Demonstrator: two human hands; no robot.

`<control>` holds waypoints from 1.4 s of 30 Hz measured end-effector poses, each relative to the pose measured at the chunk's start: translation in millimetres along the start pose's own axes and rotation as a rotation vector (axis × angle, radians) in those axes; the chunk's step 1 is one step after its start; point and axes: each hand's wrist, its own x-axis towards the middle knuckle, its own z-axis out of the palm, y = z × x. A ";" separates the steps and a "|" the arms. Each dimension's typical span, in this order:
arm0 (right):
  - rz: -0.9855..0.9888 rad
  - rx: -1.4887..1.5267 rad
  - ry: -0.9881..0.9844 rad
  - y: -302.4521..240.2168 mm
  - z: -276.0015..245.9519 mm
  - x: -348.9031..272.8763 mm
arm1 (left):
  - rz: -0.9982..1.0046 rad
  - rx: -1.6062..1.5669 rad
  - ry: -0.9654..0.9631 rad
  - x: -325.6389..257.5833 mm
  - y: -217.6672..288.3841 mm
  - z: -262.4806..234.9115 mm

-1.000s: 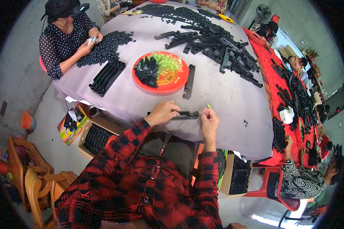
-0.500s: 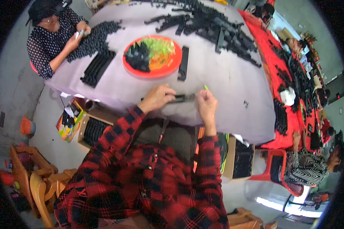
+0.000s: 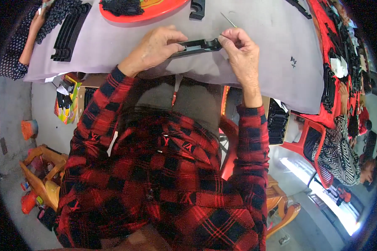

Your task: The person assembles plastic components by inserting small pieces into plastic frames by hand and using a tool, then places the assembled parts into a cardboard box.

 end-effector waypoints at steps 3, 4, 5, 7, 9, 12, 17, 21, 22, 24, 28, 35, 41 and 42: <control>0.002 -0.252 -0.165 -18.8 19.8 1.8 | -0.039 0.037 -0.019 -1.3 2.3 -1.1; 0.013 -0.254 -0.167 -17.2 21.6 4.8 | -0.045 0.029 -0.024 -1.1 4.5 -1.1; -0.035 -0.352 -0.267 -14.3 22.6 8.9 | -0.054 0.032 -0.021 -0.8 7.2 -1.0; -0.027 -0.504 -0.412 -18.3 26.0 15.6 | -0.071 0.033 -0.018 -0.3 8.4 -1.8; -0.066 -0.553 -0.473 -20.2 32.2 23.9 | -0.064 0.006 -0.036 -0.7 7.1 -3.4; -0.087 -0.638 -0.554 -27.2 37.8 32.2 | -0.061 -0.091 -0.046 0.3 7.8 -4.8; 0.029 -0.688 -0.636 -31.5 40.7 37.1 | 0.001 -0.078 -0.003 -0.7 4.2 -2.1; 0.049 -0.617 -0.639 -26.6 37.6 37.1 | -0.037 -0.087 0.010 -1.8 6.6 -0.3; 0.044 -0.580 -0.643 -24.3 36.4 37.1 | -0.037 -0.090 0.010 -1.8 7.1 -0.3; 0.048 -0.554 -0.637 -19.4 35.4 36.2 | -0.055 -0.117 0.003 -1.6 7.5 -0.2; 0.077 -0.533 -0.627 -16.1 35.4 35.8 | -0.018 -0.079 0.027 -1.9 3.7 3.2; 0.013 -0.618 -0.619 -23.1 38.6 38.7 | -0.038 -0.054 0.050 1.5 6.3 2.8; 0.125 -0.695 -0.643 -31.9 43.9 41.0 | -0.066 -0.044 0.065 0.4 9.2 4.7; 0.140 -0.710 -0.667 -30.9 43.6 42.7 | -0.091 -0.049 0.064 0.8 9.4 6.3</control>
